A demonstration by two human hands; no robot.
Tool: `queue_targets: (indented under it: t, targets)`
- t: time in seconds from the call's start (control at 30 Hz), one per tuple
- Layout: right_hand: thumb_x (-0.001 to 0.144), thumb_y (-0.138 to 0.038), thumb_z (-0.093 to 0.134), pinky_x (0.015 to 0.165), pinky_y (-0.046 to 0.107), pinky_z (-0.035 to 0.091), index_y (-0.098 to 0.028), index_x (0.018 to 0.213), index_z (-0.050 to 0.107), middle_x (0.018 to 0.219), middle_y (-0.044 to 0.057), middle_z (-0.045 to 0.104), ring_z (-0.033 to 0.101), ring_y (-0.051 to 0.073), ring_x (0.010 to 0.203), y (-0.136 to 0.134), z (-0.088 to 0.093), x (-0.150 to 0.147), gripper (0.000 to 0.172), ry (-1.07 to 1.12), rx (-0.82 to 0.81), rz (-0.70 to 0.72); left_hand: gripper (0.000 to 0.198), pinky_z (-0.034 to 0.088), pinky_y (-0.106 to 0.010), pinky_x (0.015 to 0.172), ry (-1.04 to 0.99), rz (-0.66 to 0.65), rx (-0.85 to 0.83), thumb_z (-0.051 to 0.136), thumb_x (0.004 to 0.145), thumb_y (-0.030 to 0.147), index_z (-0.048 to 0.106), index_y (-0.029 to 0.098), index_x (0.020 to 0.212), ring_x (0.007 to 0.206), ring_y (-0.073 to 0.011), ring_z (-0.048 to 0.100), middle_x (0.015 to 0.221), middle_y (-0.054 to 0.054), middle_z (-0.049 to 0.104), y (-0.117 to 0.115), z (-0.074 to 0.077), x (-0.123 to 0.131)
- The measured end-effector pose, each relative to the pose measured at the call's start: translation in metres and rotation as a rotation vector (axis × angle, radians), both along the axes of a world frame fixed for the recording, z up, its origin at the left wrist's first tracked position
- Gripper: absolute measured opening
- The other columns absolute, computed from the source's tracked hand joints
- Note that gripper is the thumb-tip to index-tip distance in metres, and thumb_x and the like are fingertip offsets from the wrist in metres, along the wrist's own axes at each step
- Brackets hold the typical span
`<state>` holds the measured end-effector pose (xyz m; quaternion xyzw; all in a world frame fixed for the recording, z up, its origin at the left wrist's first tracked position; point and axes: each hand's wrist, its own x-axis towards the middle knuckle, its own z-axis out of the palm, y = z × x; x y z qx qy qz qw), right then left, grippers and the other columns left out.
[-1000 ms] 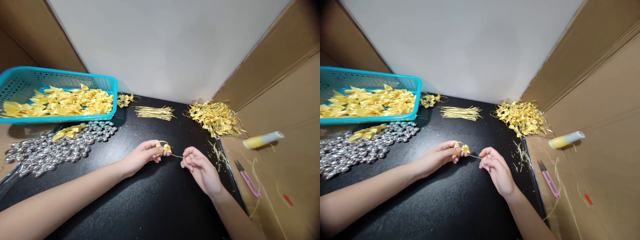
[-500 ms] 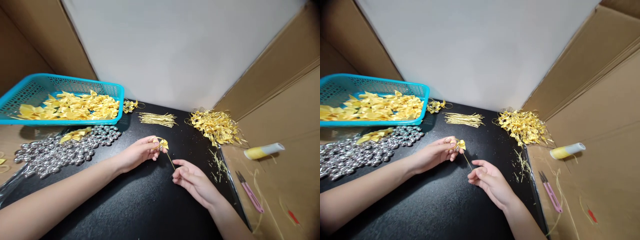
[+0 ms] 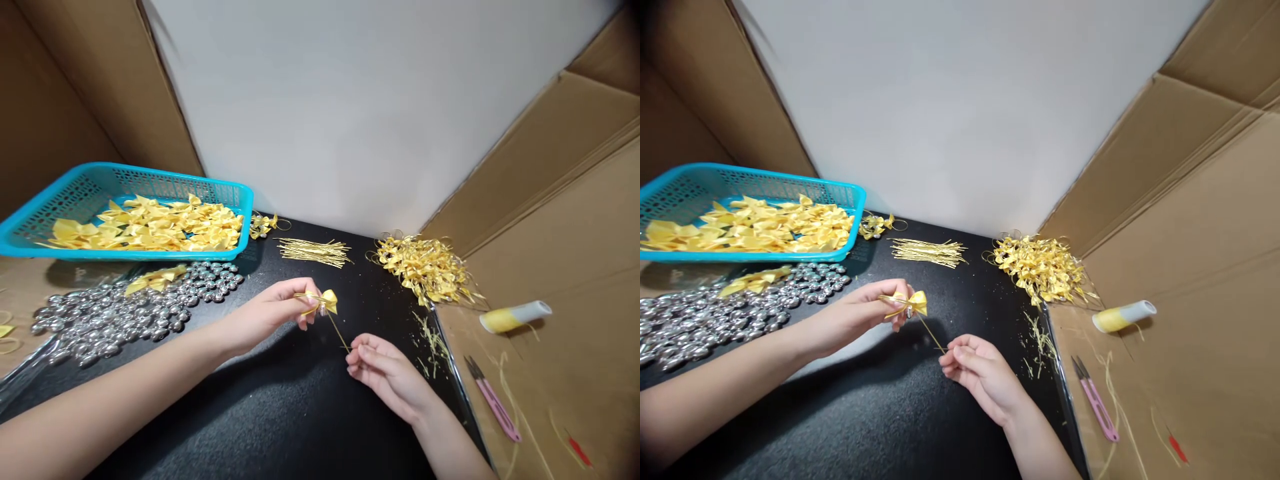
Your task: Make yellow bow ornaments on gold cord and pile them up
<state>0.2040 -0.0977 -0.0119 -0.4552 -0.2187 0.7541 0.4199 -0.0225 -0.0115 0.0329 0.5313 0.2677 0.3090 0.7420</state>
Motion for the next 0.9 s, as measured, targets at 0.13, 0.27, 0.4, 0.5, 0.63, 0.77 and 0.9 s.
queue_targets:
  t: [0.13, 0.27, 0.4, 0.5, 0.63, 0.77, 0.9]
  targets:
    - [0.066, -0.036, 0.086, 0.072, 0.023, 0.047, -0.015, 0.077, 0.065, 0.067, 0.001, 0.07, 0.063, 0.009, 0.067, 0.0, 0.002, 0.001, 0.032, -0.104, 0.056, 0.029, 0.014, 0.037, -0.027, 0.068, -0.008, -0.026, -0.052, 0.062, 0.083, 0.023, 0.056, 0.017, 0.072, 0.069, -0.0126, 0.049, 0.073, 0.0, 0.061, -0.001, 0.001, 0.001]
    - [0.068, -0.04, 0.084, 0.072, 0.023, 0.047, -0.016, 0.08, 0.066, 0.068, 0.0, 0.071, 0.063, 0.009, 0.066, 0.002, 0.0, -0.001, 0.033, -0.176, 0.117, 0.043, 0.017, 0.037, -0.026, 0.065, -0.089, -0.037, -0.181, 0.067, 0.079, 0.026, 0.055, 0.017, 0.072, 0.068, -0.0129, 0.05, 0.074, -0.002, 0.065, -0.003, 0.003, 0.002]
    - [0.065, -0.041, 0.086, 0.075, 0.025, 0.048, -0.015, 0.09, 0.072, 0.074, 0.003, 0.074, 0.066, 0.01, 0.07, 0.005, 0.001, -0.002, 0.039, -0.217, 0.15, 0.055, 0.023, 0.036, -0.025, 0.064, -0.145, -0.025, -0.225, 0.071, 0.078, 0.029, 0.053, 0.017, 0.07, 0.068, -0.0122, 0.049, 0.071, -0.001, 0.062, -0.002, 0.001, 0.002]
    - [0.058, -0.039, 0.089, 0.077, 0.026, 0.049, -0.014, 0.089, 0.074, 0.078, 0.005, 0.076, 0.068, 0.012, 0.072, 0.006, 0.003, 0.0, 0.042, -0.188, 0.106, 0.037, 0.022, 0.035, -0.025, 0.064, -0.172, 0.053, -0.183, 0.072, 0.078, 0.03, 0.055, 0.017, 0.072, 0.067, -0.0111, 0.044, 0.071, 0.001, 0.055, 0.001, -0.003, 0.002]
    - [0.054, -0.035, 0.092, 0.079, 0.027, 0.051, -0.015, 0.078, 0.073, 0.078, 0.005, 0.076, 0.069, 0.011, 0.071, 0.009, 0.002, 0.002, 0.037, -0.121, 0.092, -0.104, 0.022, 0.034, -0.024, 0.063, -0.194, 0.126, -0.173, 0.074, 0.077, 0.032, 0.059, 0.017, 0.08, 0.068, -0.0112, 0.041, 0.073, 0.002, 0.05, 0.005, -0.008, 0.003]
    - [0.051, -0.035, 0.093, 0.071, 0.024, 0.052, -0.015, 0.079, 0.072, 0.073, 0.002, 0.075, 0.066, 0.008, 0.063, 0.023, -0.003, -0.002, 0.04, -0.101, 0.111, -0.227, 0.024, 0.033, -0.025, 0.063, -0.224, 0.087, -0.192, 0.074, 0.077, 0.033, 0.056, 0.017, 0.074, 0.066, -0.0115, 0.037, 0.07, 0.002, 0.046, 0.002, -0.009, 0.005]
    - [0.047, -0.036, 0.093, 0.064, 0.022, 0.052, -0.014, 0.078, 0.072, 0.067, 0.001, 0.072, 0.063, 0.007, 0.056, 0.047, -0.011, -0.02, 0.044, -0.099, 0.118, -0.179, 0.027, 0.029, -0.024, 0.061, -0.213, 0.047, -0.177, 0.073, 0.077, 0.034, 0.054, 0.017, 0.069, 0.063, -0.0114, 0.031, 0.066, 0.004, 0.041, -0.007, -0.007, 0.008]
